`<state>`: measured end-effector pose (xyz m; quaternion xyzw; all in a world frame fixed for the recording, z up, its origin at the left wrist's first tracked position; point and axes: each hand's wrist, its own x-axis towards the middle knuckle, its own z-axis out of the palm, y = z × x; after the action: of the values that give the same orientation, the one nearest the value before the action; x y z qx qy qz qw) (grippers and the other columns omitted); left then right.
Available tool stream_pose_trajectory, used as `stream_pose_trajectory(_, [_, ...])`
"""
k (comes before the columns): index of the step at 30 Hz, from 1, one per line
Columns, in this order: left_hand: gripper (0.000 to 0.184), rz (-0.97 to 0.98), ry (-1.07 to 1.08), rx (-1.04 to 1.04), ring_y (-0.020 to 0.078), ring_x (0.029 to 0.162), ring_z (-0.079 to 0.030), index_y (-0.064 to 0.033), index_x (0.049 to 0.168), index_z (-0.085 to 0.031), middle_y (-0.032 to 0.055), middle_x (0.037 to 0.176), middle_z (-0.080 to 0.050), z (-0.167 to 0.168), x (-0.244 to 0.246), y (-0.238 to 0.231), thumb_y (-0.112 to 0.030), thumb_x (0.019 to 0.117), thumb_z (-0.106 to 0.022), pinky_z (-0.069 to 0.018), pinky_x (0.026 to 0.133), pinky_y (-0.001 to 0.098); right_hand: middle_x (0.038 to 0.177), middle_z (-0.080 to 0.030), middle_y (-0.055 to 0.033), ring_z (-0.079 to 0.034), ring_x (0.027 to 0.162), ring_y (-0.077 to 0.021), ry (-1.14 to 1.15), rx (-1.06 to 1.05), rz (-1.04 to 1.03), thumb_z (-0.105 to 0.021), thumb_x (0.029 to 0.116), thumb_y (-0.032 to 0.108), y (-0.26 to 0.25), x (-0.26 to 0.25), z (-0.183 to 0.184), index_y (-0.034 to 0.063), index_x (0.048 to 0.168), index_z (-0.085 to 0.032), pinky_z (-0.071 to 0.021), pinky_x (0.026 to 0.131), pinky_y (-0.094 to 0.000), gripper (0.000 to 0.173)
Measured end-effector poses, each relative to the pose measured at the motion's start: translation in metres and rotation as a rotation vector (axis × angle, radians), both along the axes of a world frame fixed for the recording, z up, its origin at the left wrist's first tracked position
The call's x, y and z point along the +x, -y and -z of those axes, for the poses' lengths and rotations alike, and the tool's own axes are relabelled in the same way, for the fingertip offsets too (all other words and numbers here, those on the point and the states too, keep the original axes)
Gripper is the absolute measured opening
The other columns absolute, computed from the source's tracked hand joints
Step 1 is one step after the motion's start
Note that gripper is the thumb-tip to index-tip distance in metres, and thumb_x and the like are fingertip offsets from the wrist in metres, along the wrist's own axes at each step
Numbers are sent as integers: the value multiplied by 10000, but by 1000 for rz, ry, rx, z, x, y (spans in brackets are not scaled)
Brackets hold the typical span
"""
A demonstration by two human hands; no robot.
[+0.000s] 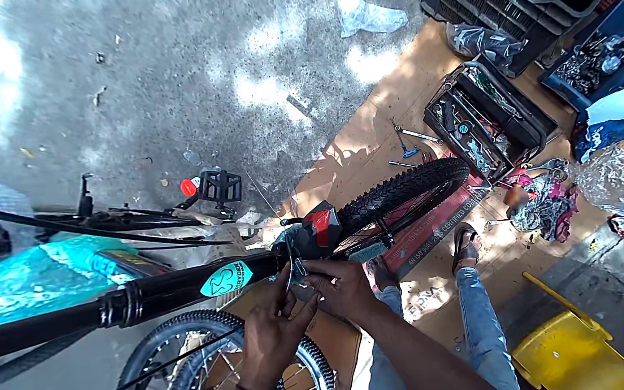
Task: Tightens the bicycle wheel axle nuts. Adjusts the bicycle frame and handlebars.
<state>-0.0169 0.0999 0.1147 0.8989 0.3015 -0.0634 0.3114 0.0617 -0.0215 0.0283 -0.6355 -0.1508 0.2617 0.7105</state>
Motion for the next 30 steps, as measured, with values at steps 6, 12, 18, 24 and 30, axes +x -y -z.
stream_pose_trajectory(6, [717, 76, -75, 110, 4, 516, -383, -2, 1392, -597, -124, 641, -475, -8, 6, 5, -455, 838, -628, -385, 474, 236, 1051, -776, -60, -737, 860, -87, -152, 73, -5, -716, 954, 86, -4, -5, -4, 40, 1207, -750, -630, 814, -313, 259])
stream_pose_trajectory(12, [684, 153, -128, 206, 40, 511, -429, -5, 1380, -614, -99, 638, -511, -13, 10, 10, -443, 859, -549, -416, 464, 286, 1076, -773, -65, -738, 880, -90, -157, 81, -29, -704, 962, 91, -3, -4, -3, 38, 1218, -745, -627, 838, -318, 265])
stream_pose_trajectory(18, [576, 359, -278, 481, 206, 688, -654, -22, 1328, -656, 20, 763, -692, -22, 22, 23, -367, 884, -534, -502, 752, 503, 1100, -763, -71, -739, 930, -106, -198, 129, 14, -696, 962, 63, -1, -13, -5, 20, 1211, -733, -628, 871, -325, 255])
stream_pose_trajectory(24, [592, 300, -188, 596, 425, 1182, -617, -55, 1337, -650, 201, 1222, -679, -43, 7, 30, -453, 911, -546, -307, 1105, 689, 1099, -753, -76, -737, 850, -123, -217, 97, -63, -666, 999, 147, 3, -10, -5, 31, 1340, -654, -642, 791, -337, 360])
stream_pose_trajectory(30, [1132, -605, 301, -65, 262, 1456, -357, 73, 1568, 39, 311, 1620, -163, -55, -31, 55, -377, 874, -734, -432, 1114, 376, 1278, -697, -58, -715, 1037, -136, -65, -74, 22, -625, 997, 139, 21, -20, -14, 72, 1271, -709, -628, 900, -357, 294])
